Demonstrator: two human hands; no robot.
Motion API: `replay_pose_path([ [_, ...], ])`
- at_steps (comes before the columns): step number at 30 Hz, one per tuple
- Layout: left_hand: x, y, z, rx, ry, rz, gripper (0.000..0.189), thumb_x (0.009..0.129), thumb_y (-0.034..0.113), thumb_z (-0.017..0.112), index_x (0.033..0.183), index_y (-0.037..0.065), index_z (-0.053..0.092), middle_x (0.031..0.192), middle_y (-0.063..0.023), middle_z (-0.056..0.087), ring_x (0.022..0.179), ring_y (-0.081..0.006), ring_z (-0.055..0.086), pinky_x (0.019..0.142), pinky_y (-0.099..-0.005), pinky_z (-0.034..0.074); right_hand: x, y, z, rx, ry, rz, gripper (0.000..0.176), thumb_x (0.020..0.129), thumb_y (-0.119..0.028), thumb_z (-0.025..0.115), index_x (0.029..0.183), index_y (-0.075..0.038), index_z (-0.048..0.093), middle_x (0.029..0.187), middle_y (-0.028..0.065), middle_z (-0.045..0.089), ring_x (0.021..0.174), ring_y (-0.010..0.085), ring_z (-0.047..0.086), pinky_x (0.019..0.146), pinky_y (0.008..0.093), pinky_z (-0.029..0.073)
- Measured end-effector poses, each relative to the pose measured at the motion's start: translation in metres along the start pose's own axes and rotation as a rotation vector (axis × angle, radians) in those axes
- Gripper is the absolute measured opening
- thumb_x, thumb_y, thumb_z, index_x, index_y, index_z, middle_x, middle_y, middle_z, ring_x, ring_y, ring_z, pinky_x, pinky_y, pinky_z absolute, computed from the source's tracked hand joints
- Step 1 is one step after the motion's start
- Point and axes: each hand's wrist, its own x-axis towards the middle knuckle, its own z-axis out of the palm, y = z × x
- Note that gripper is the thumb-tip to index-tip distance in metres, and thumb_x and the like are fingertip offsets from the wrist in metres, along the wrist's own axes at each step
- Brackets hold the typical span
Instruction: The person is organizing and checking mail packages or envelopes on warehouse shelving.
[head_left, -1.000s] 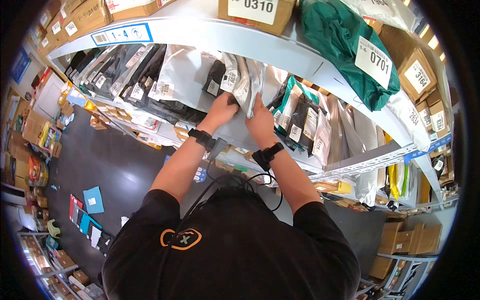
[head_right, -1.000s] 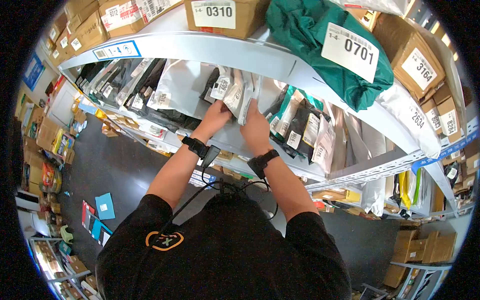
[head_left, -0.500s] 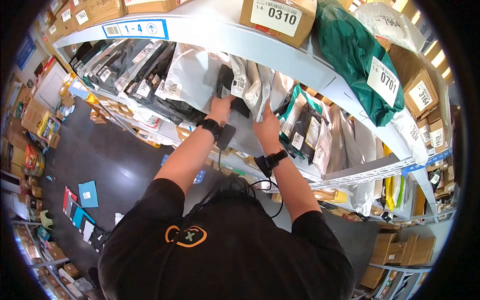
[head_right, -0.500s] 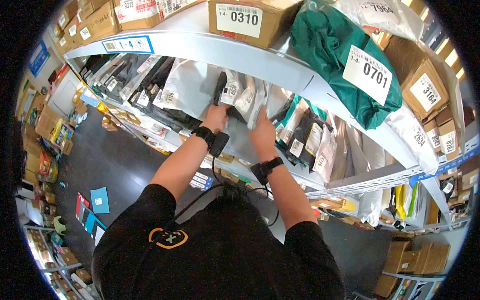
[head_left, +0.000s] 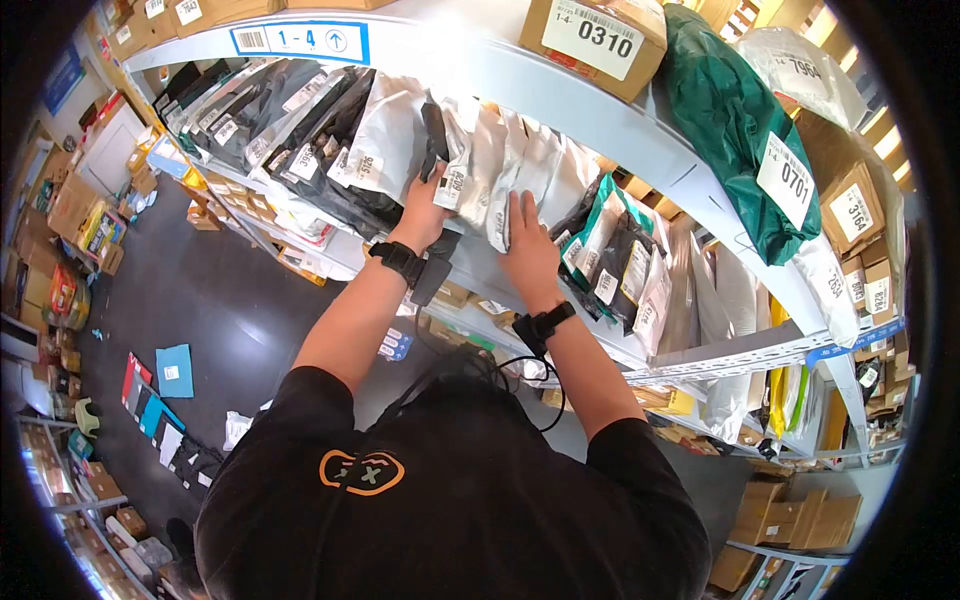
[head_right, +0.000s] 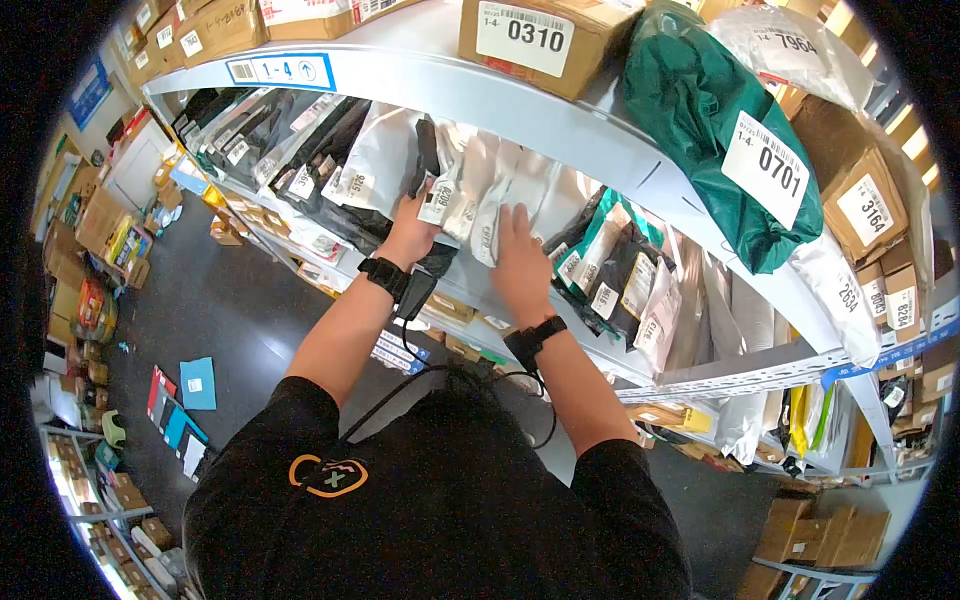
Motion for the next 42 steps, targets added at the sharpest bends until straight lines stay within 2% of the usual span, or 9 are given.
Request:
replay_pose_path([
  [1, -0.003, 0.002, -0.003, -0.036, -0.027, 0.008, 0.033, 0.099, 0.037, 0.055, 0.116, 0.009, 0.056, 0.093, -0.001, 0.066, 0.082, -0.0147, 0.065, 0.064, -0.034, 0.051, 0.0, -0.004, -0.003, -0.041, -0.031, -0.031, 0.092, 0.066, -0.012, 0.074, 0.148, -0.009, 0.033, 0.15, 0.017, 0.038, 0.097, 0.0363, 0.064, 0.078, 0.0428, 0.054],
  [4, -0.008, 0.004, -0.004, -0.084, -0.017, -0.008, 0.042, 0.1, 0.037, 0.053, 0.118, 0.0, 0.056, 0.111, -0.0084, 0.066, 0.1, -0.0195, 0.065, 0.083, -0.034, 0.053, 0.0, -0.015, -0.007, -0.076, 0.025, -0.114, 0.094, 0.064, -0.018, 0.076, 0.148, -0.011, 0.034, 0.152, 0.0162, 0.035, 0.092, 0.0334, 0.064, 0.076, 0.0416, 0.054],
  [7, -0.008, 0.006, -0.006, -0.133, -0.034, -0.038, 0.043, 0.101, 0.037, 0.051, 0.118, -0.002, 0.055, 0.113, -0.0099, 0.065, 0.101, -0.0199, 0.065, 0.087, -0.0357, 0.052, 0.006, -0.03, -0.016, -0.046, 0.073, -0.174, 0.094, 0.064, -0.02, 0.077, 0.147, -0.011, 0.035, 0.152, 0.0166, 0.034, 0.09, 0.0318, 0.063, 0.074, 0.0404, 0.054],
  [20, -0.016, 0.034, -0.005, -0.155, -0.132, -0.184, 0.056, 0.104, 0.05, 0.03, 0.131, 0.005, 0.05, 0.129, -0.0091, 0.058, 0.119, -0.0249, 0.055, 0.1, -0.0454, 0.042, 0.037, -0.06, 0.016, -0.065, 0.035, -0.116, 0.075, 0.075, -0.013, 0.062, 0.146, -0.008, 0.037, 0.141, 0.0151, 0.05, 0.091, 0.0291, 0.064, 0.067, 0.0457, 0.05],
  [23, -0.013, 0.045, -0.008, -0.143, -0.115, -0.227, 0.062, 0.103, 0.052, 0.027, 0.139, 0.004, 0.043, 0.14, -0.0112, 0.052, 0.128, -0.0296, 0.049, 0.106, -0.0506, 0.035, 0.041, -0.065, 0.016, -0.029, 0.077, -0.07, 0.073, 0.076, -0.013, 0.062, 0.145, -0.008, 0.039, 0.141, 0.0149, 0.05, 0.091, 0.0289, 0.064, 0.069, 0.0467, 0.05],
  [26, -0.008, 0.049, -0.011, -0.167, -0.124, -0.239, 0.062, 0.103, 0.052, 0.026, 0.139, 0.003, 0.042, 0.14, -0.0125, 0.051, 0.129, -0.0299, 0.049, 0.106, -0.0511, 0.035, 0.045, -0.068, 0.026, -0.058, 0.022, -0.002, 0.092, 0.069, -0.017, 0.074, 0.15, -0.009, 0.029, 0.146, 0.0122, 0.045, 0.098, 0.0299, 0.063, 0.073, 0.0465, 0.052],
  [32, -0.009, 0.049, -0.014, -0.134, -0.149, -0.214, 0.064, 0.102, 0.054, 0.029, 0.138, 0.003, 0.043, 0.137, -0.0131, 0.053, 0.128, -0.03, 0.049, 0.106, -0.0533, 0.036, 0.039, -0.078, -0.001, -0.014, -0.009, -0.004, 0.085, 0.071, -0.023, 0.076, 0.145, -0.008, 0.038, 0.148, 0.0152, 0.041, 0.111, 0.0315, 0.057, 0.088, 0.0476, 0.048],
  [35, -0.008, 0.049, -0.016, -0.14, -0.165, -0.201, 0.062, 0.103, 0.053, 0.03, 0.138, 0.005, 0.044, 0.137, -0.0122, 0.053, 0.128, -0.0292, 0.049, 0.105, -0.0528, 0.037, 0.039, -0.08, -0.012, -0.016, 0.208, -0.185, 0.078, 0.074, -0.022, 0.075, 0.142, -0.007, 0.042, 0.149, 0.0163, 0.038, 0.121, 0.0355, 0.05, 0.1, 0.0503, 0.042],
  [42, -0.028, 0.075, 0.01, 0.022, 0.028, -0.204, 0.062, 0.101, 0.055, 0.037, 0.138, 0.007, 0.043, 0.134, -0.009, 0.053, 0.124, -0.0264, 0.05, 0.101, -0.0521, 0.038, 0.052, -0.082, 0.018, 0.08, 0.072, -0.274, 0.072, 0.077, -0.02, 0.072, 0.141, -0.005, 0.042, 0.149, 0.0176, 0.036, 0.127, 0.0396, 0.045, 0.105, 0.0542, 0.038],
])
